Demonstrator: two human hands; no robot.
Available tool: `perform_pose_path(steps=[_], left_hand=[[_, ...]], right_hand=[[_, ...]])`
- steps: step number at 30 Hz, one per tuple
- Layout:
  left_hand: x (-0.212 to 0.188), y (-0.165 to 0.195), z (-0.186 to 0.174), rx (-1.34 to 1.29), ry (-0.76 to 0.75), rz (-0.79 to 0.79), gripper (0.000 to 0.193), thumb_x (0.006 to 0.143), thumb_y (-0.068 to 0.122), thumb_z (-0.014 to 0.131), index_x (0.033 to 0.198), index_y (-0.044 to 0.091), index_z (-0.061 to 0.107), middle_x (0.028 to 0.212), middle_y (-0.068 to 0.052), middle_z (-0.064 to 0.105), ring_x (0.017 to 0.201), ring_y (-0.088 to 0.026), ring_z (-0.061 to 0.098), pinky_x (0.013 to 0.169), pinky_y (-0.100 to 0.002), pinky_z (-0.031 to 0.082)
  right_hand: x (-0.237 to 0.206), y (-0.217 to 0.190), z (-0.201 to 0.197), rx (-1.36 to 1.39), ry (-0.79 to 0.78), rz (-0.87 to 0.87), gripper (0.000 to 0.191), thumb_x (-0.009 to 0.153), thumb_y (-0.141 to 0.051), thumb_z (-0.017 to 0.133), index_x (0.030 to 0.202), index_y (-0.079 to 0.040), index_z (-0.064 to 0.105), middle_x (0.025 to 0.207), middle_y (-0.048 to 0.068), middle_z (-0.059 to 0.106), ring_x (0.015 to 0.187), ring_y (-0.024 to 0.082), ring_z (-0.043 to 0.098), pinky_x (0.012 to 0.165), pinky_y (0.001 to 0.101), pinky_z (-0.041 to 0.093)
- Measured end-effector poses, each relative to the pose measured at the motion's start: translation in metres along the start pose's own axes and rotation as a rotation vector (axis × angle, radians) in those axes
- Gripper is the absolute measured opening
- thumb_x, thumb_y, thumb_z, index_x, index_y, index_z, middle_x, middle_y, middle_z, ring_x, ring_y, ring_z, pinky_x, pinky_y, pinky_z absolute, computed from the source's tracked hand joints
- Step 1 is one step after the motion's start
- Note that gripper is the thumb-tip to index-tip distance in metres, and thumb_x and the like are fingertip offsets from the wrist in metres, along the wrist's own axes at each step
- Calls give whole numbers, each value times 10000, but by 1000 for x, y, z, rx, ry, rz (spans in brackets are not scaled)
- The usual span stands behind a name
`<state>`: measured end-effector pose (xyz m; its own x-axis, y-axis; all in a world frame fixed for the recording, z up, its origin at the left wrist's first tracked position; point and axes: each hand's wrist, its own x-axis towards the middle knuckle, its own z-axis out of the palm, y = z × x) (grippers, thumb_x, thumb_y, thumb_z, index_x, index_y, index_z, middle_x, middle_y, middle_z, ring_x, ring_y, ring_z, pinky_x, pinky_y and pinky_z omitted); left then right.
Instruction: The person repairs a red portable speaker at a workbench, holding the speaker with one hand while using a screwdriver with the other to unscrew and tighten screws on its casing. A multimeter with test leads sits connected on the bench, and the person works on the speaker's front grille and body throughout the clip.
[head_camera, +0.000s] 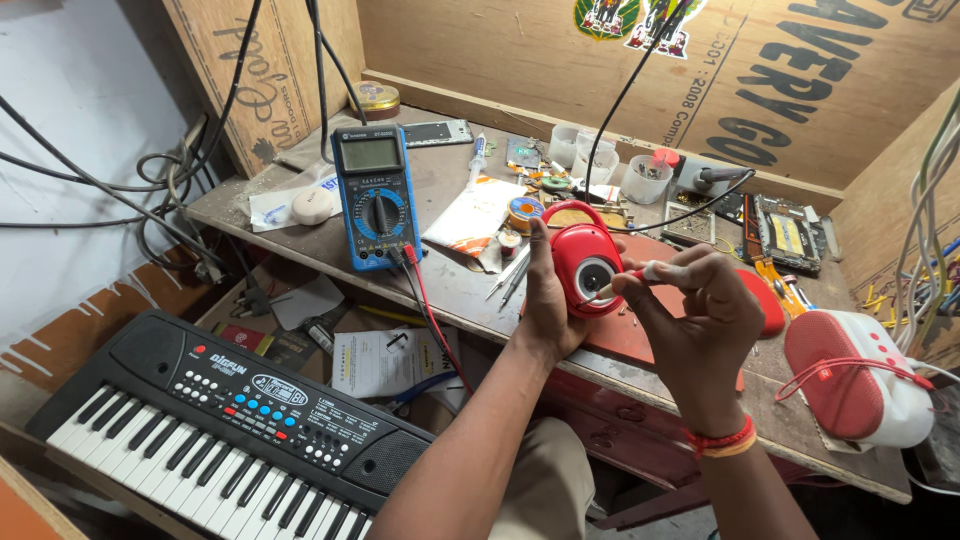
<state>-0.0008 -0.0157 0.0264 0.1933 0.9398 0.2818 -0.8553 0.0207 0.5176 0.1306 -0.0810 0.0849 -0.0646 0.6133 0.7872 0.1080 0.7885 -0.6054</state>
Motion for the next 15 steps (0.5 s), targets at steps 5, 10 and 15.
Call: perform_pose_path(steps=[5,10,15], left_hand=[[0,1,2,-17,84,-4,935,939,853,304,1250,15,579,1070,-152,681,968,-246,716,868,-400,628],[0,0,2,-6,74,10,952,951,840,316,1257,-16,597,1064,-145,699,965,-231,712,853,-377,618],[3,-1,-1,-18,32,33,1011,945,869,306,1215,-59,602,1050,-153,698,954,-252,725,867,-377,624]], right_hand=[[-4,-5,-1,-36,-76,-59,304,896,86,766,1105,21,556,1176,132,671,1083,172,700,948,330,602],[-5,-8,-1,33,-180,-96,232,952,116,691,1144,19,605,1185,145,713,1117,203,724,1006,353,624],[-7,-1,8,-104,17,-117,265,905,123,798,1057,-2,621,1039,102,663,962,160,707,885,302,625]])
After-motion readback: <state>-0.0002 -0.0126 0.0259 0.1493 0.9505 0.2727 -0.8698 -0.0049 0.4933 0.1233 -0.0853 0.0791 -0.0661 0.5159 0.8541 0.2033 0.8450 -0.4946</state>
